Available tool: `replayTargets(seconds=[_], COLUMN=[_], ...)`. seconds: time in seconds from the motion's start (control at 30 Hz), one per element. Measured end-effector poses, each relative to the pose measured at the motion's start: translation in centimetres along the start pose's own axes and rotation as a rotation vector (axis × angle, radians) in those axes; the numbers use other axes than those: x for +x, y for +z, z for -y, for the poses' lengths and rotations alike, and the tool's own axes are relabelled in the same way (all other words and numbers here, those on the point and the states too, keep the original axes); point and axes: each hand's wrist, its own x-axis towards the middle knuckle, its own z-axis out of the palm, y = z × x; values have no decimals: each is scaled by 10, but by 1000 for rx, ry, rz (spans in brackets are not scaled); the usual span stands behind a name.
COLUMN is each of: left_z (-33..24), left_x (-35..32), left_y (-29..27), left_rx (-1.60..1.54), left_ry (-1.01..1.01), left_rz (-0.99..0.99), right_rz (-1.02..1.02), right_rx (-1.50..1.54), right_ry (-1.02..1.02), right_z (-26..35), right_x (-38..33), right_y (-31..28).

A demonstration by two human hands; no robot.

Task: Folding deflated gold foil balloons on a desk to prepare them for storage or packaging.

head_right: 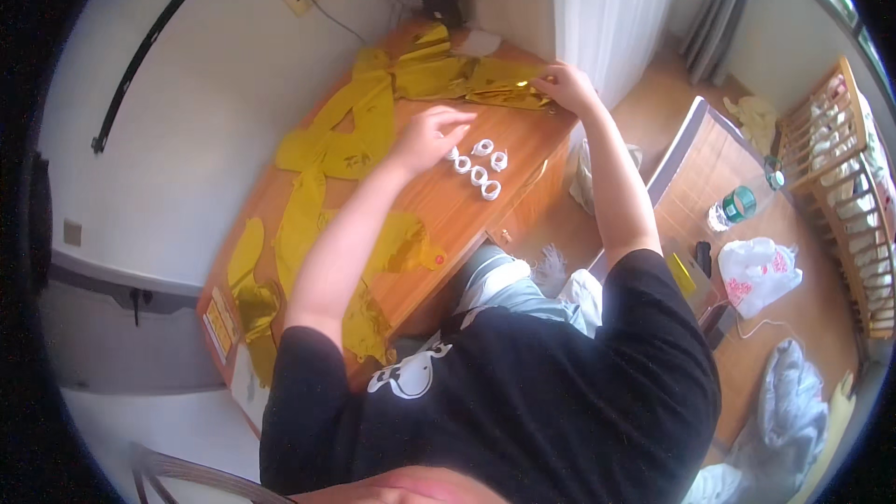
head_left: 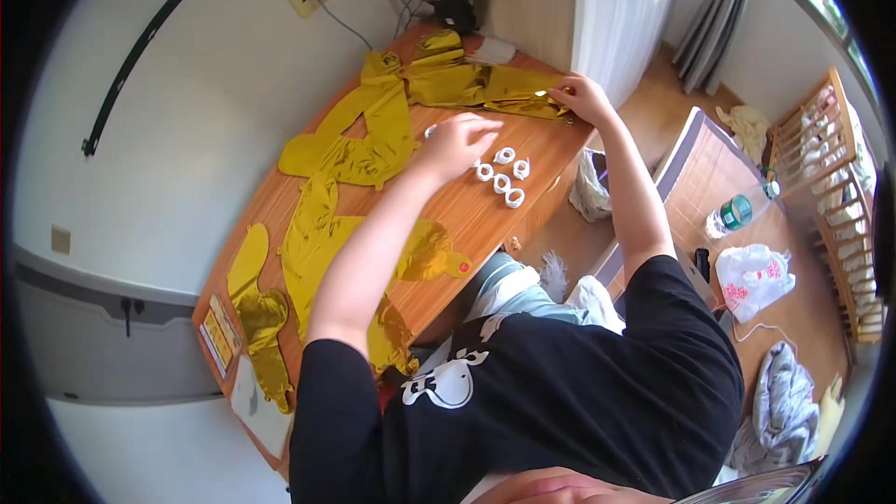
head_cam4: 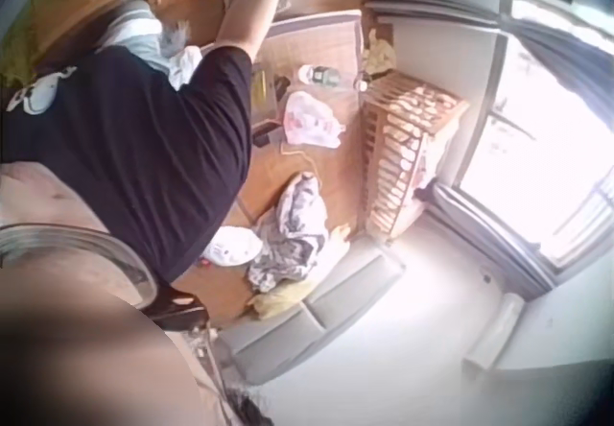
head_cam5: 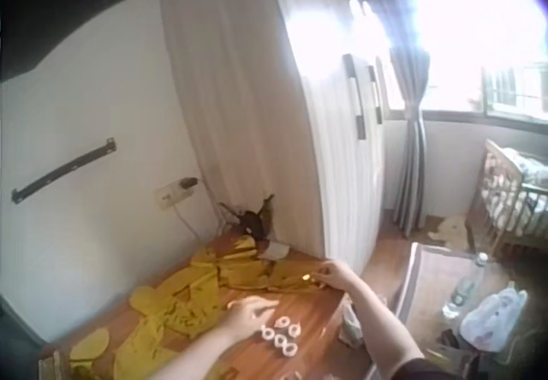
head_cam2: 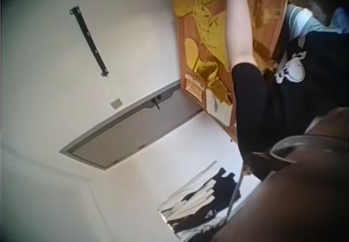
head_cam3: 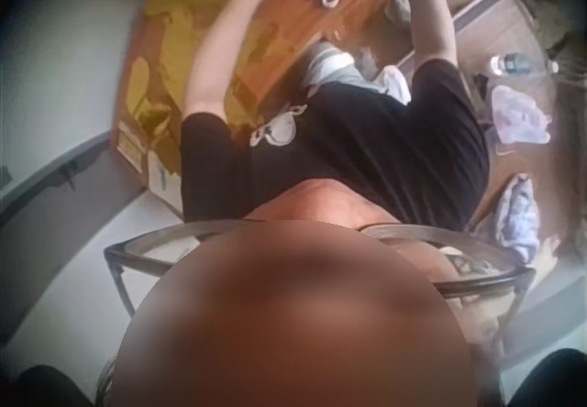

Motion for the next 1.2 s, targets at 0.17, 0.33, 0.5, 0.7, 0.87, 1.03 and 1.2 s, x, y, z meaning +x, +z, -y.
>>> replayTargets(seconds=[0.17, 0.33, 0.5, 0.7, 0.87, 1.03, 1.2], left_z=[10, 1, -3, 1, 1, 1, 0], left_x=[60, 91, 104, 120, 128, 127, 127], left_y=[73, 96, 112, 118, 126, 126, 125], left_rx=[385, 466, 376, 101, 54, 33, 32], left_ry=[120, 79, 25, -250, -206, -141, -180], left_rz=[23, 22, -47, -80, -198, -261, -279], right_rz=[-62, -35, -15, -77, -94, -72, 71], right_rx=[13, -42, 14, 63, 507, 674, 473], right_ry=[25, 31, 47, 11, 78, -28, 96], right_z=[-4, -7, -1, -4, -31, -28, -14], right_x=[-1, -1, -4, -1, -3, -6, -7], right_y=[-1, -3, -3, -3, -7, -12, -26])
